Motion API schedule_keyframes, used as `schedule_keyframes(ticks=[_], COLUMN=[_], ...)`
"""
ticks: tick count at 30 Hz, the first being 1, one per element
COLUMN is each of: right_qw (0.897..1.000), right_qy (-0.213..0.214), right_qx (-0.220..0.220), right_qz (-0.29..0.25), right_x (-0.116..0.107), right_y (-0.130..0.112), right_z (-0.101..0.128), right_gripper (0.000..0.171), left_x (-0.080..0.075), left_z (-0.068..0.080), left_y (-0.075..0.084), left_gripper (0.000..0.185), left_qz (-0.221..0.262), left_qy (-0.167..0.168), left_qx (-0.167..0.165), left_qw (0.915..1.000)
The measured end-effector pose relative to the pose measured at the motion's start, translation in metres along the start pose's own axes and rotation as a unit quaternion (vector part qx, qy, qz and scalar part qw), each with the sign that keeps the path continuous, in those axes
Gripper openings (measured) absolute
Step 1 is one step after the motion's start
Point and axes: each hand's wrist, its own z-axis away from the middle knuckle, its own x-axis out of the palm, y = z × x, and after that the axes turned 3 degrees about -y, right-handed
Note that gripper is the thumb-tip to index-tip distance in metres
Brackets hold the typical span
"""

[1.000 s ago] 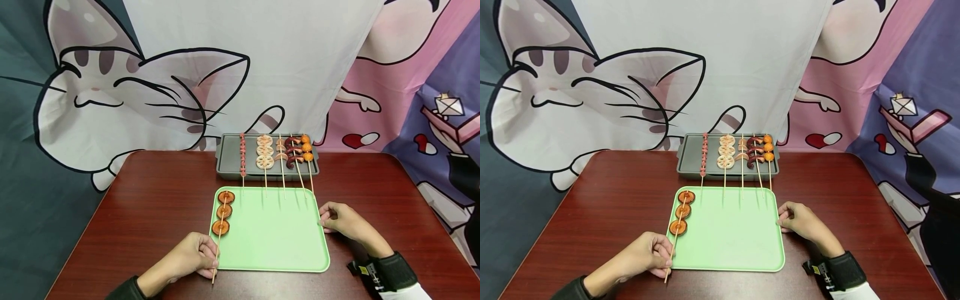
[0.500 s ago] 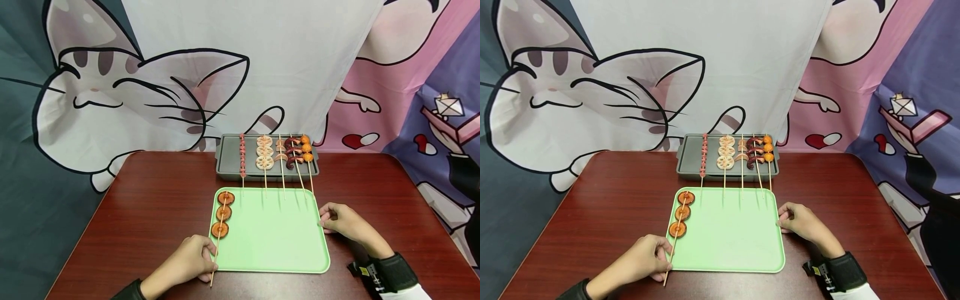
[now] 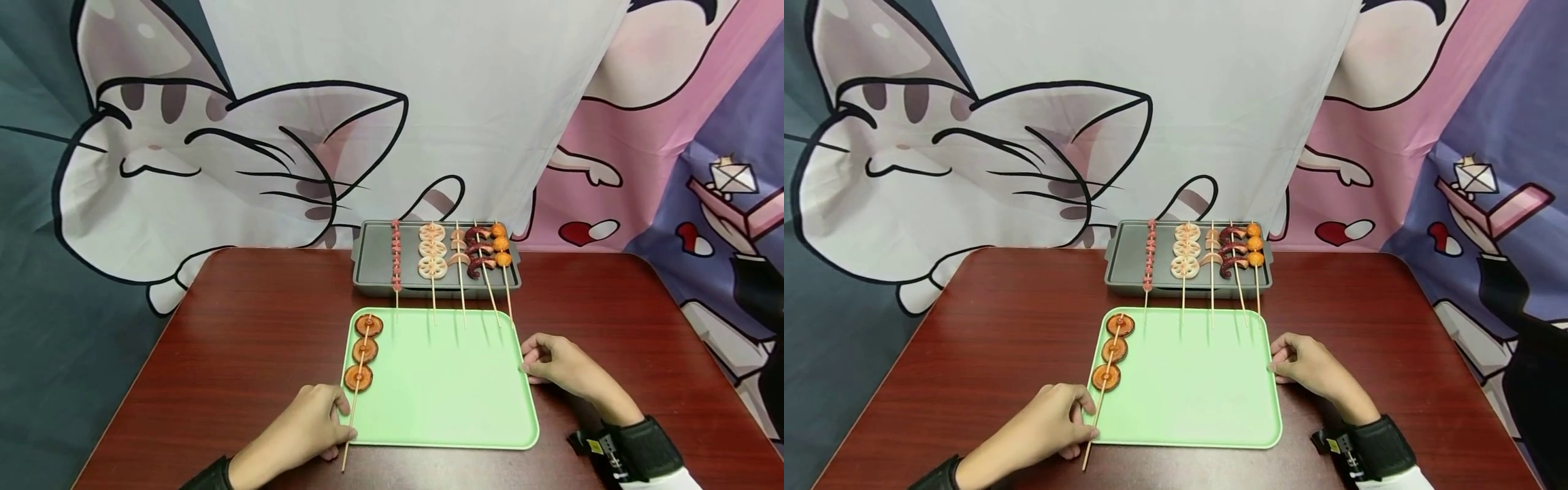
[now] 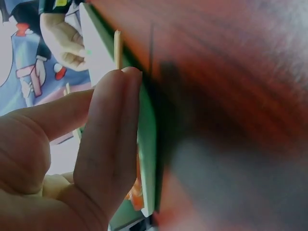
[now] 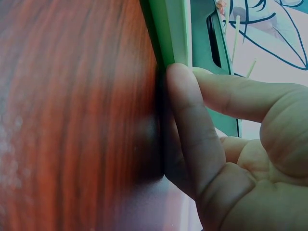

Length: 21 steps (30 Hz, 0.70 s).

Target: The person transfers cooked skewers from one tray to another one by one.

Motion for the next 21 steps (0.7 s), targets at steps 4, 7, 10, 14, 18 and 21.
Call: schedule_keyframes(ticks=[4,7,10,14,18,21], right_qw=[1.000,1.000,1.000,1.000,1.000,1.000], right_qy=[-0.004,-0.006,-0.007,-0.009,-0.006,-0.006], right_qx=[0.005,0.005,0.002,0.005,0.006,0.003], right_qz=[0.003,0.000,-0.003,-0.010,-0.014,-0.011], right_x=[-0.002,-0.002,-0.001,0.001,0.001,0.000], right_y=[0.000,-0.001,0.000,0.001,0.001,0.001], right_z=[-0.001,-0.001,-0.001,-0.001,0.000,0.000], right_gripper=[0.024,0.025,0.025,0.024,0.023,0.023], left_x=[-0.011,-0.021,-0.028,-0.037,-0.045,-0.050], left_z=[-0.004,-0.008,-0.013,-0.019,-0.029,-0.038], left_y=[0.003,0.006,0.008,0.012,0.013,0.013], left_gripper=[0.020,0.018,0.018,0.021,0.026,0.028], left_qz=[0.005,0.011,0.006,0.013,0.028,0.037], left_qy=[0.004,0.008,0.015,0.030,0.052,0.073], left_qx=[0.007,0.015,0.019,0.016,0.030,0.042], left_qw=[1.0000,0.9998,0.9997,0.9993,0.9978,0.9957])
